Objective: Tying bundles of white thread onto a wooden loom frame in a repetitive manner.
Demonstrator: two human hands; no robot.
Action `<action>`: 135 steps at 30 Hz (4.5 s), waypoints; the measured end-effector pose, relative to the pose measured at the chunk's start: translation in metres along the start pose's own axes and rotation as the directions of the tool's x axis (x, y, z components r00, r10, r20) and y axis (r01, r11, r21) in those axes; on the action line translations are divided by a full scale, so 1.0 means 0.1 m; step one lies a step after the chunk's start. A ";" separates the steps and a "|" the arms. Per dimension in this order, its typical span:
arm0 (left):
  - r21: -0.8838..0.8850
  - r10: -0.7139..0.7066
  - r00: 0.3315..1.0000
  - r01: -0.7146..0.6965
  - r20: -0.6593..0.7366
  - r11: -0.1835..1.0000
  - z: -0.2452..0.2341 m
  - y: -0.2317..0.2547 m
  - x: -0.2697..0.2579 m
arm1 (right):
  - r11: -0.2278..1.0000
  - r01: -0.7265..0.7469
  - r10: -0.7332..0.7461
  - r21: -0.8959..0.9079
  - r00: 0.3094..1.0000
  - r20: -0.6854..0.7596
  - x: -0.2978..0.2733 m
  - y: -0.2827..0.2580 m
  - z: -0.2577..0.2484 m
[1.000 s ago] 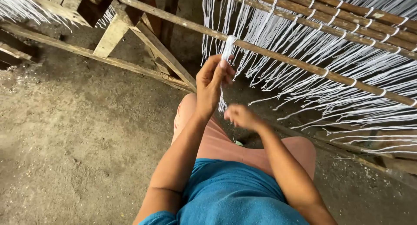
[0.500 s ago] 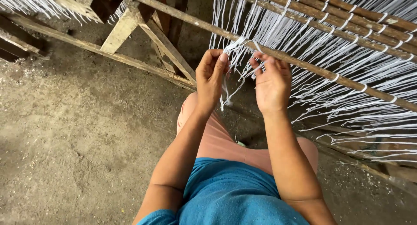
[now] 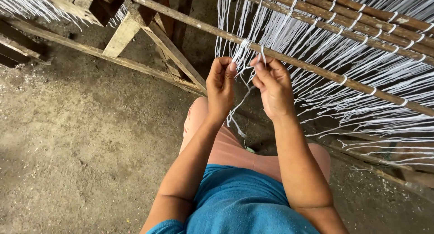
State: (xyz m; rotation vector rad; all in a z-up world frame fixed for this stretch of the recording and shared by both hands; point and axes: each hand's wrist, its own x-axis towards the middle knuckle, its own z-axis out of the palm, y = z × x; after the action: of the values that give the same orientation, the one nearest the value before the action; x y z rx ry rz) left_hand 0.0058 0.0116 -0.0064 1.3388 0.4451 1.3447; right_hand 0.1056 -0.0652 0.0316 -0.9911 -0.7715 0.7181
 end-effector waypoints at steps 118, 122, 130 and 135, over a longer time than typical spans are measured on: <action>-0.104 -0.130 0.980 0.146 0.150 0.984 -0.19 0.13 0.13 | 0.960 0.188 -0.217 -0.206 0.968 -0.130 0.16 0.32 0.39; -0.109 -0.089 0.987 0.104 0.130 0.989 -0.18 0.14 0.15 | 0.972 0.203 -0.219 -0.116 0.963 -0.157 0.20 0.49 0.23; -0.105 -0.056 0.990 0.070 0.128 0.992 -0.12 0.33 0.22 | 0.976 0.209 -0.215 -0.063 0.970 -0.109 0.16 0.30 0.31; -0.135 -0.080 0.997 0.079 -0.006 0.988 -0.04 0.34 0.27 | 0.984 0.130 -0.103 0.119 0.973 -0.209 0.16 0.25 0.35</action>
State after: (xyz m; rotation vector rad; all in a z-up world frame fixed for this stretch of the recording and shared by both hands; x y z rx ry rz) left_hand -0.0043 0.0266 0.0331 1.1911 0.4040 1.2938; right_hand 0.0809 -0.0269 0.0248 -0.8756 -0.5918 0.5498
